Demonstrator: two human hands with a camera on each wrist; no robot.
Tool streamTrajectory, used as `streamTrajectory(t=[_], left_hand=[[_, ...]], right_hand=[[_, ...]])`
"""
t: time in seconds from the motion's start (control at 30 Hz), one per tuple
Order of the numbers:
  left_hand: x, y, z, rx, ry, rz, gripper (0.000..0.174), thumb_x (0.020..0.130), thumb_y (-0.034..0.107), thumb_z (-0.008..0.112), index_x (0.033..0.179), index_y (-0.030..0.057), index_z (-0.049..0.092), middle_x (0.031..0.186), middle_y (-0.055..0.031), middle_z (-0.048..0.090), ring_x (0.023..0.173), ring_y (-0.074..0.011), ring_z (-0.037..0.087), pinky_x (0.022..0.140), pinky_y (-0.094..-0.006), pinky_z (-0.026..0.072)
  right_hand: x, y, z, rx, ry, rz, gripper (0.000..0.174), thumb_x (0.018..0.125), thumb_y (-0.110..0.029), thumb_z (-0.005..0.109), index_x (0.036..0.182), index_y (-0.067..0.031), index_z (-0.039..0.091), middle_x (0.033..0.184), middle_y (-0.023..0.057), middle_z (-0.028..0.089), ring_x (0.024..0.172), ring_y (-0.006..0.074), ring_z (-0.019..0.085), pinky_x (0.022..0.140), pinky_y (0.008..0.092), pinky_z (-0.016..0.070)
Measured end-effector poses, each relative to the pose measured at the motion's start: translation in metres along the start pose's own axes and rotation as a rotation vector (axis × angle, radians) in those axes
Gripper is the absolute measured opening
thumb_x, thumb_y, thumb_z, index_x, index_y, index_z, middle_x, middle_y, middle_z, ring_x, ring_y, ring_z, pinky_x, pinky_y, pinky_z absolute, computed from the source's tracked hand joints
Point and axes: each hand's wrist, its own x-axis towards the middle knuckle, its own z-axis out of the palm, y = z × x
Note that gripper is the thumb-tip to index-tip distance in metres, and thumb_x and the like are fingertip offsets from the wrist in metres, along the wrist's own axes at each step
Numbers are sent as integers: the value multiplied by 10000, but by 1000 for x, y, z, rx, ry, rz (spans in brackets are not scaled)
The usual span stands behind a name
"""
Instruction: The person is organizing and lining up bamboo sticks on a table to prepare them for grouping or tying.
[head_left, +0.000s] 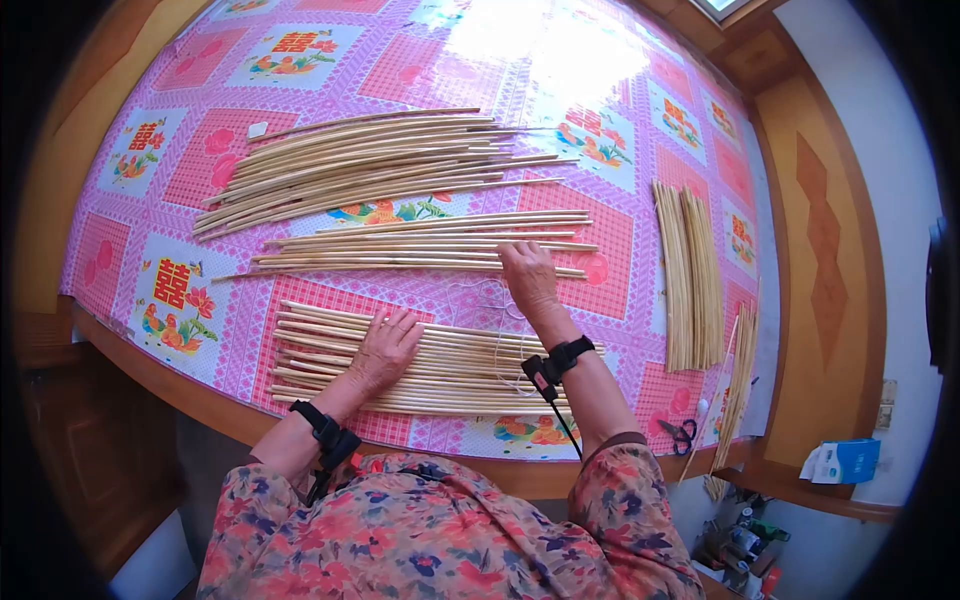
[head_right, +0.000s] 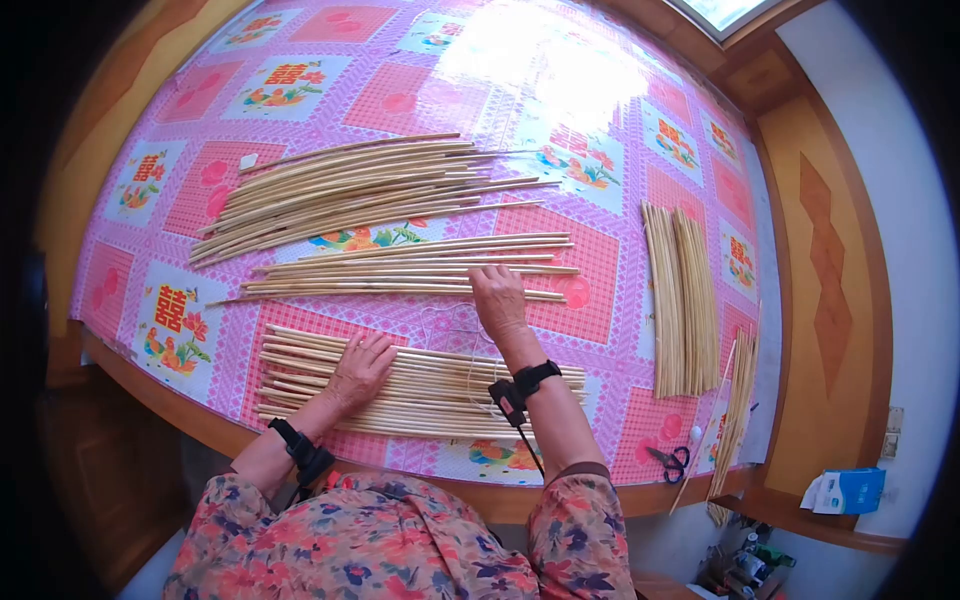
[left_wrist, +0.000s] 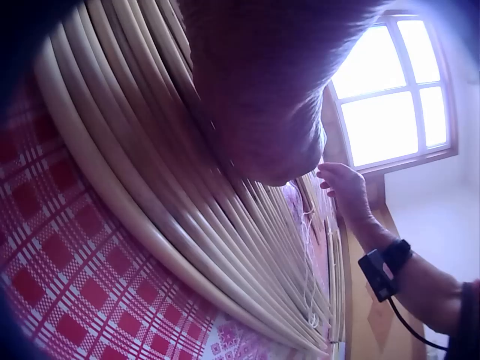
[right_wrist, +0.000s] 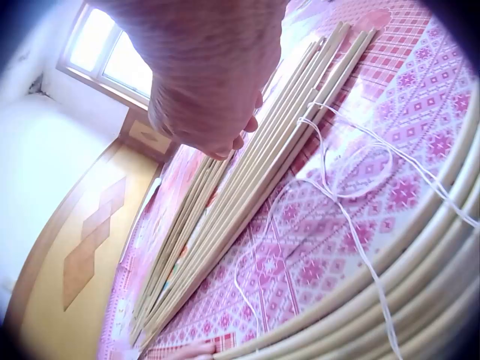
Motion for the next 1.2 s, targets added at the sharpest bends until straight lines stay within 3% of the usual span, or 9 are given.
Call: streamTrajectory(t=[0.33, 0.63, 0.7, 0.83, 0.9, 0.97, 1.03, 1.1, 1.2], left_hand=[[-5, 3, -5, -43, -29, -75, 355, 750, 117, 577, 1091, 50, 506, 1144, -102, 495, 1134, -261, 431, 987, -446, 277], [2, 3, -9, -53, -39, -75, 351, 733, 119, 583, 1066, 50, 495, 1119, -93, 488, 1110, -247, 439, 972, -443, 282], [0, 4, -7, -69, -8, -84, 346, 726, 114, 588, 1054, 48, 498, 1117, -94, 487, 1111, -248, 439, 971, -443, 283], [-4, 4, -6, -41, -14, -106, 331, 764, 151, 550, 1073, 43, 498, 1131, -105, 483, 1114, -244, 440, 980, -439, 276], [-3, 3, -7, -3, -2, -129, 326, 785, 159, 521, 1088, 40, 498, 1148, -109, 480, 1103, -243, 452, 982, -438, 276], [-2, 5, -4, -42, 27, -112, 347, 749, 118, 567, 1079, 32, 500, 1130, -112, 479, 1080, -254, 457, 972, -437, 286], [-8, 0, -6, -7, 37, -145, 337, 749, 116, 564, 1070, 32, 501, 1122, -111, 480, 1069, -256, 461, 964, -436, 292], [-4, 6, -1, -12, 42, -136, 328, 749, 114, 561, 1060, 32, 501, 1114, -111, 481, 1059, -258, 466, 956, -436, 298], [-2, 6, -3, -42, 77, -124, 302, 736, 104, 556, 1022, 24, 504, 1097, -115, 483, 1026, -257, 478, 923, -422, 322]], right_hand=[[21, 17, 19, -157, -145, 6, 69, 708, -106, 527, 764, -105, 567, 811, 51, 559, 817, 223, 540, 690, 360, 408], [29, 23, 15, -223, -125, -93, 64, 713, -95, 520, 775, -83, 531, 783, 61, 548, 808, 229, 533, 718, 363, 394], [27, 30, 12, -131, -75, -91, 26, 740, -98, 520, 752, -77, 510, 786, 77, 545, 796, 246, 538, 709, 373, 399], [16, 47, 11, 360, -181, 77, 100, 757, -140, 568, 824, -66, 563, 824, 121, 563, 809, 297, 550, 707, 392, 440], [13, 54, 13, 394, -212, 85, 102, 746, -119, 583, 838, -76, 577, 850, 117, 568, 840, 310, 547, 713, 405, 445], [7, 56, 15, 413, -286, 87, 106, 728, -111, 592, 826, -76, 576, 850, 111, 566, 828, 305, 546, 715, 403, 443], [12, 52, 13, 268, -255, -30, 104, 721, -110, 589, 820, -78, 580, 844, 107, 563, 824, 299, 544, 719, 396, 441], [13, 52, 20, 314, -237, -58, 104, 715, -112, 591, 813, -79, 582, 829, 104, 558, 821, 291, 540, 728, 384, 437], [15, 51, 17, 316, -284, -17, 121, 734, -119, 590, 835, -53, 580, 805, 116, 546, 821, 302, 535, 720, 387, 434]])
